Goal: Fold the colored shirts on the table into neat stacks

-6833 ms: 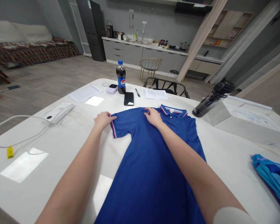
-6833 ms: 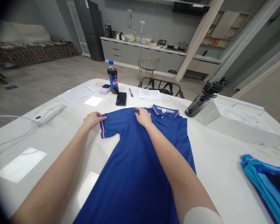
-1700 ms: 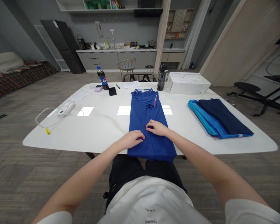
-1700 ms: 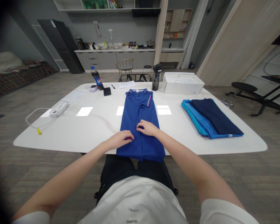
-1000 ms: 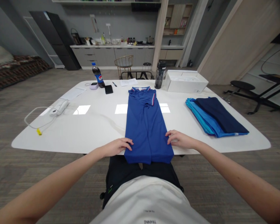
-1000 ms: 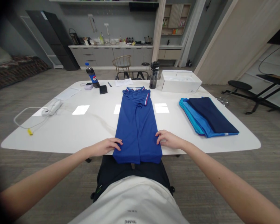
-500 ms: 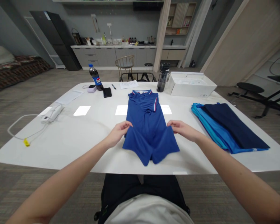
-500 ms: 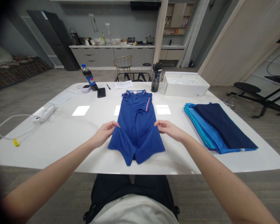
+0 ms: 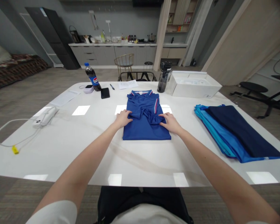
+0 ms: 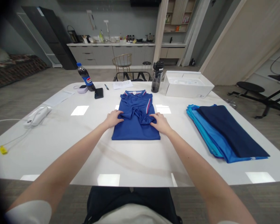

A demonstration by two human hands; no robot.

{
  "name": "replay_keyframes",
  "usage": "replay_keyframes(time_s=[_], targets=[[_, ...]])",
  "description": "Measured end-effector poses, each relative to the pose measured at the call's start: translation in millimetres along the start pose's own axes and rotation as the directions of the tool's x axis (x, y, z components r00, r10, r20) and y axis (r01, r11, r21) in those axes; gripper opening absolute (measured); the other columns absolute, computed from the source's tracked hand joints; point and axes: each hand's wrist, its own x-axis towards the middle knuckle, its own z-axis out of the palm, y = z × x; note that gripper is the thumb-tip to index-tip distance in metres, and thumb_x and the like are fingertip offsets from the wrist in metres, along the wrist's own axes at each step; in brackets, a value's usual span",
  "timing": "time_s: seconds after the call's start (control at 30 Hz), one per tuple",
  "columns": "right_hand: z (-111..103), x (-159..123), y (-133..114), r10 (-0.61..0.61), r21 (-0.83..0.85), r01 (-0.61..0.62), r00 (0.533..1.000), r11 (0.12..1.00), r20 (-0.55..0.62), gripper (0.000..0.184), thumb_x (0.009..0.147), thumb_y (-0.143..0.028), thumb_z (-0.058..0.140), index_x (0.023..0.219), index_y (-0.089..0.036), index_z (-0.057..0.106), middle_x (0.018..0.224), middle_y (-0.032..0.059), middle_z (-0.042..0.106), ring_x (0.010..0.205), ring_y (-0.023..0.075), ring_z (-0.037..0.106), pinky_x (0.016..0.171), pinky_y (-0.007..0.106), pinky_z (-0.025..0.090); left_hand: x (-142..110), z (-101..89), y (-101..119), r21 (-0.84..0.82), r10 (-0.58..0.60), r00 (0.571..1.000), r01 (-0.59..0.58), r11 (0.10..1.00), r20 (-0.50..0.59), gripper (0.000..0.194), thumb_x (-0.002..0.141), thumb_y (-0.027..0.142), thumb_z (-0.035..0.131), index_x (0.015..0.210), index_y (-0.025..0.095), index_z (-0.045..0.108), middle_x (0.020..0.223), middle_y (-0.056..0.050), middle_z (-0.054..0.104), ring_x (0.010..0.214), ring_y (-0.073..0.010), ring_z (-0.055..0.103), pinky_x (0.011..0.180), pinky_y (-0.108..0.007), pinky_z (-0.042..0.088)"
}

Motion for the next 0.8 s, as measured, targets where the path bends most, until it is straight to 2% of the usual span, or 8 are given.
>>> replay_keyframes(time_s=[0.13, 0.23, 0.3, 0.37, 0.4, 0.47, 0.63, 0.8], targets=[[-7, 1, -20, -0.164, -0.126, 0.175, 0.982, 0.976, 0.091, 0.031, 0.093, -0.029, 0.063, 0.123, -0.025, 0.069, 0.119, 0.0115, 0.064, 0.115, 0.0306, 0.054, 0.101, 0.045, 0.038, 3, -0.6, 11, 0.047, 0.262, 0.964, -0.264, 0.963, 0.036, 0.038, 0.092, 0.026, 0.061, 0.130, 0.025, 0.063, 0.137, -0.010, 0.061, 0.129, -0.0283, 0.054, 0.112, -0.045, 0.037], [-8, 10, -21, -0.161, -0.007, 0.163, 0.983, 0.987, 0.083, 0.022, 0.096, -0.029, 0.056, 0.111, -0.023, 0.072, 0.109, 0.0093, 0.069, 0.105, 0.0265, 0.059, 0.097, 0.040, 0.040, 10, 2.1, 15, -0.116, 0.320, 0.947, -0.316, 0.942, 0.017, 0.024, 0.095, 0.026, 0.055, 0.115, 0.024, 0.068, 0.126, -0.007, 0.067, 0.120, -0.0238, 0.060, 0.108, -0.036, 0.042], [-7, 21, -12, 0.040, 0.145, -0.031, 0.997, 0.989, -0.061, 0.027, 0.098, -0.035, 0.052, 0.110, -0.021, 0.071, 0.103, 0.0083, 0.071, 0.091, 0.0229, 0.062, 0.087, 0.035, 0.046, 19, 5.3, 14, -0.321, 0.166, 0.980, -0.194, 0.927, -0.113, 0.022, 0.097, 0.031, 0.052, 0.109, 0.023, 0.068, 0.114, -0.006, 0.070, 0.108, -0.0215, 0.065, 0.099, -0.033, 0.047], [-5, 34, 2, 0.333, 0.280, -0.285, 0.932, 0.917, -0.141, 0.035, 0.097, -0.043, 0.049, 0.107, -0.017, 0.071, 0.095, 0.0084, 0.073, 0.080, 0.0213, 0.063, 0.077, 0.032, 0.048, 32, 8.8, 11, -0.579, -0.158, 0.973, 0.032, 0.814, -0.168, 0.025, 0.095, 0.037, 0.053, 0.108, 0.020, 0.066, 0.101, -0.005, 0.072, 0.092, -0.0193, 0.066, 0.087, -0.031, 0.051], [-4, 41, 9, 0.448, 0.307, -0.396, 0.886, 0.866, -0.121, 0.039, 0.096, -0.048, 0.050, 0.102, -0.016, 0.073, 0.089, 0.0086, 0.074, 0.077, 0.0216, 0.064, 0.073, 0.031, 0.048, 38, 10.3, 8, -0.675, -0.304, 0.944, 0.143, 0.724, -0.127, 0.027, 0.092, 0.039, 0.057, 0.105, 0.018, 0.066, 0.093, -0.005, 0.071, 0.084, -0.0184, 0.066, 0.079, -0.030, 0.051], [-3, 53, 21, 0.573, 0.257, -0.550, 0.819, 0.795, -0.018, 0.045, 0.091, -0.057, 0.056, 0.088, -0.016, 0.074, 0.080, 0.0101, 0.074, 0.078, 0.0242, 0.066, 0.071, 0.031, 0.048, 50, 12.4, 2, -0.755, -0.455, 0.890, 0.300, 0.583, 0.001, 0.029, 0.084, 0.041, 0.066, 0.095, 0.015, 0.067, 0.077, -0.005, 0.068, 0.070, -0.0173, 0.062, 0.067, -0.029, 0.049], [-3, 75, 29, 0.636, 0.054, -0.643, 0.764, 0.764, 0.110, 0.053, 0.077, -0.071, 0.069, 0.080, -0.018, 0.076, 0.086, 0.0134, 0.076, 0.087, 0.0287, 0.071, 0.073, 0.031, 0.048, 73, 12.6, -12, -0.708, -0.491, 0.867, 0.399, 0.583, 0.085, 0.032, 0.063, 0.037, 0.086, 0.071, 0.017, 0.062, 0.059, -0.001, 0.059, 0.063, -0.0182, 0.058, 0.059, -0.028, 0.042], [1, 81, 20, 0.572, 0.027, -0.573, 0.819, 0.819, 0.040, 0.029, 0.084, -0.049, 0.070, 0.085, -0.021, 0.074, 0.086, 0.0084, 0.075, 0.086, 0.0240, 0.069, 0.072, 0.029, 0.046, 82, 17.3, -15, -0.699, -0.402, 0.915, 0.295, 0.652, 0.012, 0.026, 0.063, 0.031, 0.085, 0.070, 0.019, 0.062, 0.065, -0.001, 0.062, 0.072, -0.0207, 0.061, 0.065, -0.030, 0.044]])
